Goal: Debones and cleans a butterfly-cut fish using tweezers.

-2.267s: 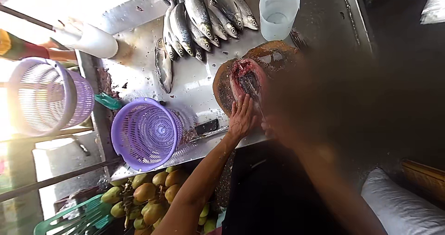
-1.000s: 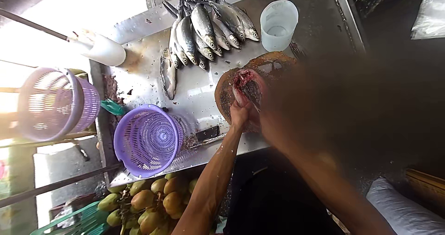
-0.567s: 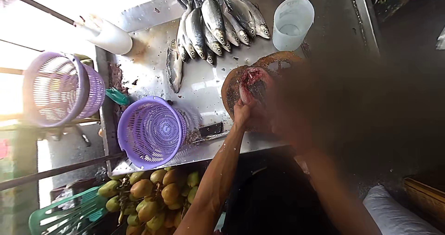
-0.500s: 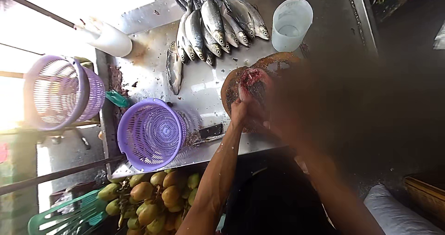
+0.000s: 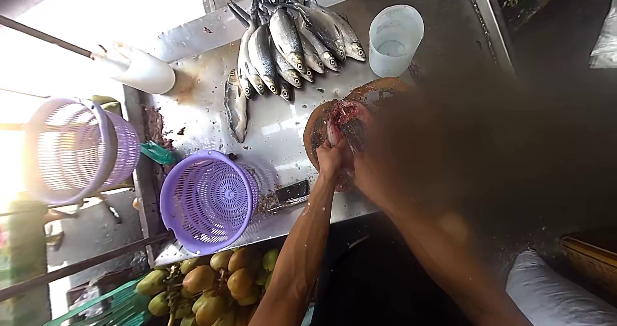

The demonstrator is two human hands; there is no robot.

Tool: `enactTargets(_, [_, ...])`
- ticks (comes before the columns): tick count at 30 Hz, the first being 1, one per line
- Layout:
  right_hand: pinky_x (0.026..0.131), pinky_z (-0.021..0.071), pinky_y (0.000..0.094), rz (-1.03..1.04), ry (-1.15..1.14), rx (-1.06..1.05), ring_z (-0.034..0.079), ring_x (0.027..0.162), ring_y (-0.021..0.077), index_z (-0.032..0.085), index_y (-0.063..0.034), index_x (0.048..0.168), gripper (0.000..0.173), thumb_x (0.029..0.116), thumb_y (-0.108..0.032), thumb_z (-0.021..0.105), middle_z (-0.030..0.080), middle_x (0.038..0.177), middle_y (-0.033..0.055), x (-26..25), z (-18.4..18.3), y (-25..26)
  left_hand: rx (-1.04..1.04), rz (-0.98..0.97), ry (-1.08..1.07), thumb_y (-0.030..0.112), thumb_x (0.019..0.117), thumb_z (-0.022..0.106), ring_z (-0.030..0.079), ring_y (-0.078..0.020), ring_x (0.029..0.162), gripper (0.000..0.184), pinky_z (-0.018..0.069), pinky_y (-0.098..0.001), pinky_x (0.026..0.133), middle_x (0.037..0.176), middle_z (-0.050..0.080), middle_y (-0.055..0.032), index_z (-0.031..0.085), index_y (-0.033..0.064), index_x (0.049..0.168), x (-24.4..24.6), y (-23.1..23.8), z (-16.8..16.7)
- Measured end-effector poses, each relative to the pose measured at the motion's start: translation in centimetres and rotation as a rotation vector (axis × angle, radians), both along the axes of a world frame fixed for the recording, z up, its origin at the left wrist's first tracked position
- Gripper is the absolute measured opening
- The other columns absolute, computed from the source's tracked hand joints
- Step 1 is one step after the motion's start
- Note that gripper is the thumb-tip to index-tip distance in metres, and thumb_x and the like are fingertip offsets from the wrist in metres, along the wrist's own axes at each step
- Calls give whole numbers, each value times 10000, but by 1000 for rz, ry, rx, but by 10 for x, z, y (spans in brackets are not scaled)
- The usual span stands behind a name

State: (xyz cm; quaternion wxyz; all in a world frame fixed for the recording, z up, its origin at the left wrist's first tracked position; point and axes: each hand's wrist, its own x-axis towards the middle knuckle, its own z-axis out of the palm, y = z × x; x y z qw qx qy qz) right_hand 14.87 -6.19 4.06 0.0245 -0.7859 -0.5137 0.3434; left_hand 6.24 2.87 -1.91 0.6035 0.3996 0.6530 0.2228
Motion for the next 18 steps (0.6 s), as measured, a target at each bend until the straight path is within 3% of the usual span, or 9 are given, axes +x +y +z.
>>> enactTargets(2, [907, 542, 507, -80, 317, -16, 676, 1030, 337, 670, 13, 1185, 300, 968, -191, 631, 688, 1115, 205, 14, 2, 6, -12, 40, -47, 154, 918, 753, 694, -200, 738, 243, 588, -404, 687, 895, 724, -118, 690, 27, 1115, -3, 1, 0])
enactTargets(3, [803, 575, 396, -213, 586, 15, 691, 876, 236, 678, 0, 1157, 269, 993, -209, 644, 707, 997, 141, 25, -1, 4, -18, 51, -80, 146, 923, 745, 697, -199, 736, 236, 594, -400, 686, 888, 725, -116, 682, 23, 1114, -5, 1, -1])
enactTargets(4, [634, 542, 271, -430, 927, 77, 643, 698, 143, 675, 14, 1124, 210, 1009, -159, 640, 689, 869, 94, 32, -5, 0, -13, 46, -100, 145, 925, 742, 703, -196, 734, 222, 600, -395, 688, 877, 728, -111, 678, 20, 1097, -7, 1, -2])
enactTargets(5, [560, 517, 234, -651, 1261, 114, 620, 636, 116, 667, 17, 1111, 189, 1035, -136, 585, 680, 837, 88, 36, -9, -5, -2, 24, -102, 157, 931, 742, 703, -192, 741, 219, 599, -391, 696, 879, 729, -106, 680, 22, 1092, -9, 0, -3])
enactTargets(7, [526, 498, 219, -884, 1619, 162, 619, 630, 102, 664, -11, 1112, 259, 1073, -213, 507, 686, 862, 84, 41, -11, -13, 47, -33, -70, 175, 935, 743, 702, -186, 728, 217, 597, -387, 685, 867, 728, -104, 688, 25, 1081, -7, -1, -6])
enactTargets(10, [497, 476, 179, -976, 1730, 245, 626, 623, 77, 647, -6, 1160, 323, 1099, -241, 434, 697, 878, 80, 37, -5, -19, 96, -70, -27, 174, 929, 750, 699, -181, 706, 201, 594, -381, 667, 849, 729, -101, 697, 27, 1056, -3, -3, -4])
enactTargets(14, [476, 475, 175, -922, 1821, 295, 627, 614, 78, 626, 9, 1186, 328, 1089, -239, 436, 692, 894, 94, 34, 9, -29, 164, -171, 135, 252, 919, 771, 699, -182, 721, 224, 586, -419, 695, 845, 735, -83, 723, 69, 1038, -8, -1, -2])
enactTargets(16, [473, 484, 189, -804, 1852, 463, 616, 587, 86, 664, 12, 1200, 339, 1051, -256, 519, 700, 880, 103, 38, 34, -33, 163, -175, 219, 275, 909, 770, 691, -214, 737, 235, 563, -479, 706, 844, 726, -91, 724, 80, 1032, -10, -1, -5])
enactTargets(18, [518, 521, 201, -654, 1593, 795, 624, 605, 82, 672, -36, 1239, 310, 1011, -232, 596, 707, 865, 75, 50, 61, -32, 114, -141, 174, 261, 912, 763, 700, -218, 759, 247, 572, -478, 720, 874, 733, -103, 722, 66, 1058, -13, 0, -6])
